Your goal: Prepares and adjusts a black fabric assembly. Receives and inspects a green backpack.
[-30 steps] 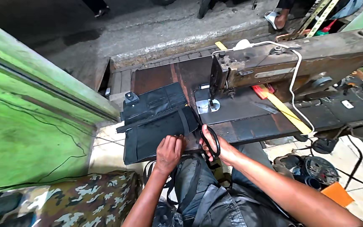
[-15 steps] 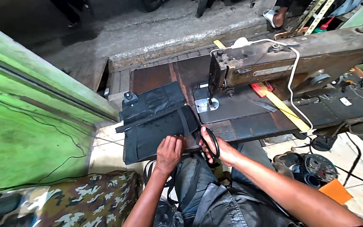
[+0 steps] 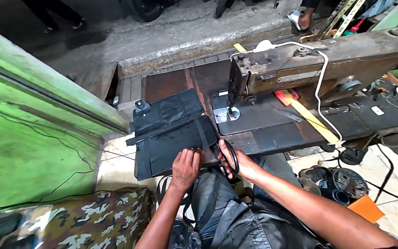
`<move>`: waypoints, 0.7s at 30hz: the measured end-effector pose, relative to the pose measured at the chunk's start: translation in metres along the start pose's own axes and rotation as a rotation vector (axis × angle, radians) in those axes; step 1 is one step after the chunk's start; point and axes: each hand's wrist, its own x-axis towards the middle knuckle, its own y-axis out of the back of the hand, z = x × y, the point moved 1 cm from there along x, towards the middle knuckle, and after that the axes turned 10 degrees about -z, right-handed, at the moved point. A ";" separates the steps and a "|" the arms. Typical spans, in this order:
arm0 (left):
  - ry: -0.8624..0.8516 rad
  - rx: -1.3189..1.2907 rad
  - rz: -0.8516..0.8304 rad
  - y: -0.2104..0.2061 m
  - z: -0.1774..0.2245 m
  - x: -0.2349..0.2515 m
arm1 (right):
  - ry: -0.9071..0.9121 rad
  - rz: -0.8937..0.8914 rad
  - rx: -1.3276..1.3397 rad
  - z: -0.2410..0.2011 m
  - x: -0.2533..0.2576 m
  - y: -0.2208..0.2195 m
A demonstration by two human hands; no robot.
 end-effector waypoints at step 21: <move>0.008 0.002 0.005 0.003 0.000 -0.003 | -0.003 -0.022 0.177 -0.001 -0.002 0.008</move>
